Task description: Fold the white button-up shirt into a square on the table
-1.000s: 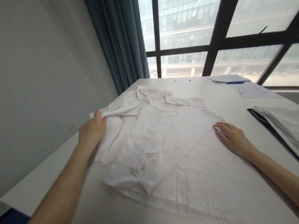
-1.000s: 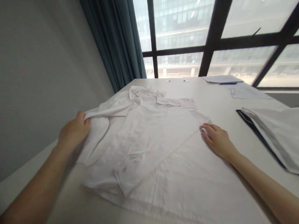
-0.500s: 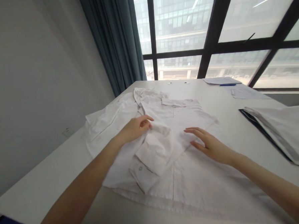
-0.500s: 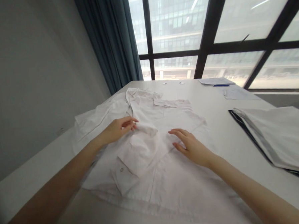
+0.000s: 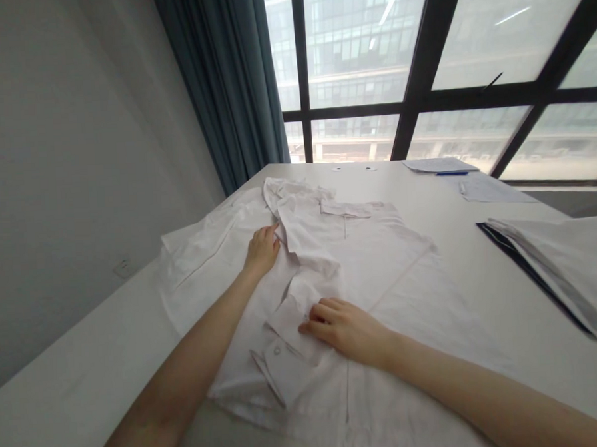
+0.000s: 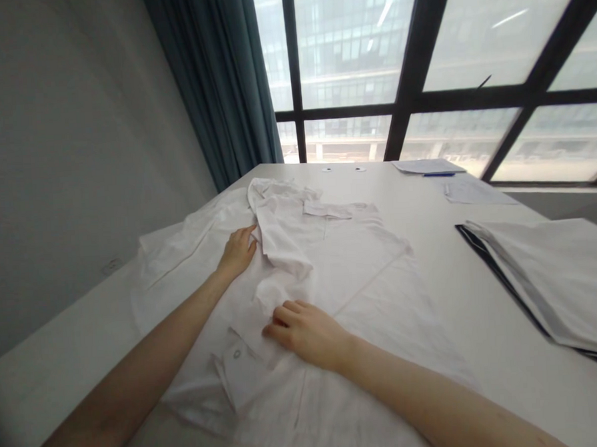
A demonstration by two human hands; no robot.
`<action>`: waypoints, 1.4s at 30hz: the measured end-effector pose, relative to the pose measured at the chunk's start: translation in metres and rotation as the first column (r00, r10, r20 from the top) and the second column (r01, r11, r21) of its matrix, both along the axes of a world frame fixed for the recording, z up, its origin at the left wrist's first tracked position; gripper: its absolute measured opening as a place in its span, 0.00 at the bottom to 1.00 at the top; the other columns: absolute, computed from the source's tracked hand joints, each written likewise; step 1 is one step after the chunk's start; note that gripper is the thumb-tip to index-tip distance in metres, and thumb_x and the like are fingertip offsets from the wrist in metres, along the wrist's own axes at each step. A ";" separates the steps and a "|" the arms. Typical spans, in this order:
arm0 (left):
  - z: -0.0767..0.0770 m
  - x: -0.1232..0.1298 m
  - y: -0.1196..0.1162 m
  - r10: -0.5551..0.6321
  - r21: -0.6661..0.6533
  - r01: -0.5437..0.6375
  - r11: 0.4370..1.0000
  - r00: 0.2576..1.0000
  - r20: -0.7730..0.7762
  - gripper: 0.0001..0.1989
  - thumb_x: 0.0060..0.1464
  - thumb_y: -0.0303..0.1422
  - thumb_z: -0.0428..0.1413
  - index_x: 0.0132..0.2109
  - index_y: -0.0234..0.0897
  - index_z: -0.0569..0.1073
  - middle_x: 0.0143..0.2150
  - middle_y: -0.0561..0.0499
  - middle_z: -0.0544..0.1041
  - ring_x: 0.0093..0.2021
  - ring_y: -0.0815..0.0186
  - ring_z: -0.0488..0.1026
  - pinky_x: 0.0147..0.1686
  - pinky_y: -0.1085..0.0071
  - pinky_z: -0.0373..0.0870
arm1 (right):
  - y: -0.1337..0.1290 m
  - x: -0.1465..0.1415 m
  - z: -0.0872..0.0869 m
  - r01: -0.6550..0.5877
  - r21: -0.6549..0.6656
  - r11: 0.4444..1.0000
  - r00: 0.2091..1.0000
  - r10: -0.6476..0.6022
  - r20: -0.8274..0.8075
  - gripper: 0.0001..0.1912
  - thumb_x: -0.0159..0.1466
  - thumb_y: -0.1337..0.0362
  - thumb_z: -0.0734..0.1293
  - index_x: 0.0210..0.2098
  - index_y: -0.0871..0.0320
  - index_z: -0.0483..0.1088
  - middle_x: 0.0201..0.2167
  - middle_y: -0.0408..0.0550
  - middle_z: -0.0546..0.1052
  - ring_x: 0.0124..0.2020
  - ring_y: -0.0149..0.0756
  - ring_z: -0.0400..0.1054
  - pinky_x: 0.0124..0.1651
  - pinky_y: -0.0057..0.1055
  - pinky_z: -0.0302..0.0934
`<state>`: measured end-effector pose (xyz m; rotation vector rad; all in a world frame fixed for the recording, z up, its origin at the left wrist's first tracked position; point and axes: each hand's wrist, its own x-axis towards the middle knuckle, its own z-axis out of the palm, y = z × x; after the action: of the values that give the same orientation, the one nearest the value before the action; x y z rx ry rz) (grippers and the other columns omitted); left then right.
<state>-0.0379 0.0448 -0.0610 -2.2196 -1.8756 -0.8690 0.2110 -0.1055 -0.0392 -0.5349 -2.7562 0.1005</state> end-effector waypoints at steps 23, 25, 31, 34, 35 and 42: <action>-0.001 -0.006 0.003 -0.089 0.019 0.088 0.996 0.993 0.077 0.22 0.60 0.25 0.48 0.60 0.34 0.69 0.57 0.41 0.73 0.58 0.54 0.68 0.59 0.55 0.65 | -0.005 0.001 -0.003 -0.106 -0.272 0.956 0.984 0.062 -0.166 0.17 0.72 0.59 0.60 0.52 0.60 0.73 0.42 0.53 0.75 0.45 0.38 0.67 0.51 0.34 0.63; -0.001 -0.005 0.003 -0.091 0.018 0.090 0.996 0.993 0.078 0.22 0.60 0.25 0.49 0.61 0.34 0.69 0.57 0.41 0.73 0.58 0.54 0.68 0.59 0.55 0.65 | -0.005 0.001 -0.002 -0.112 -0.278 0.954 0.983 0.067 -0.168 0.20 0.69 0.54 0.63 0.52 0.60 0.73 0.43 0.53 0.75 0.46 0.40 0.67 0.51 0.35 0.63; -0.002 -0.006 0.003 -0.092 0.015 0.091 0.996 0.992 0.087 0.22 0.60 0.25 0.49 0.61 0.35 0.69 0.57 0.41 0.73 0.58 0.54 0.68 0.59 0.54 0.65 | -0.008 0.000 -0.002 -0.084 -0.301 0.950 0.988 0.041 -0.146 0.16 0.72 0.62 0.58 0.53 0.59 0.73 0.41 0.51 0.75 0.45 0.38 0.66 0.50 0.33 0.62; -0.003 -0.006 0.004 -0.096 0.017 0.094 0.995 0.992 0.087 0.22 0.60 0.25 0.49 0.61 0.33 0.69 0.56 0.39 0.73 0.57 0.53 0.68 0.58 0.54 0.65 | -0.010 0.001 -0.002 -0.092 -0.288 0.953 0.984 0.042 -0.176 0.16 0.73 0.63 0.57 0.54 0.58 0.72 0.40 0.51 0.74 0.44 0.38 0.66 0.50 0.34 0.62; -0.003 -0.006 0.004 -0.098 0.017 0.097 0.995 0.991 0.086 0.22 0.60 0.26 0.49 0.61 0.32 0.69 0.56 0.39 0.73 0.57 0.53 0.68 0.58 0.53 0.65 | -0.011 0.002 -0.002 -0.092 -0.295 0.951 0.979 0.033 -0.200 0.17 0.73 0.63 0.57 0.54 0.57 0.72 0.40 0.51 0.74 0.43 0.37 0.66 0.49 0.34 0.63; -0.003 -0.007 0.003 -0.095 0.020 0.093 0.995 0.992 0.080 0.22 0.61 0.26 0.48 0.61 0.36 0.69 0.57 0.41 0.73 0.57 0.54 0.68 0.58 0.54 0.66 | 0.009 0.019 0.019 0.111 -0.458 0.882 0.729 -0.385 -0.566 0.17 0.71 0.63 0.57 0.56 0.52 0.68 0.39 0.49 0.69 0.39 0.35 0.67 0.45 0.34 0.65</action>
<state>-0.0445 0.0479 -0.0635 -2.3129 -1.8028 -1.0001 0.2300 -0.0968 -0.0206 -0.8010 -1.9534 0.6631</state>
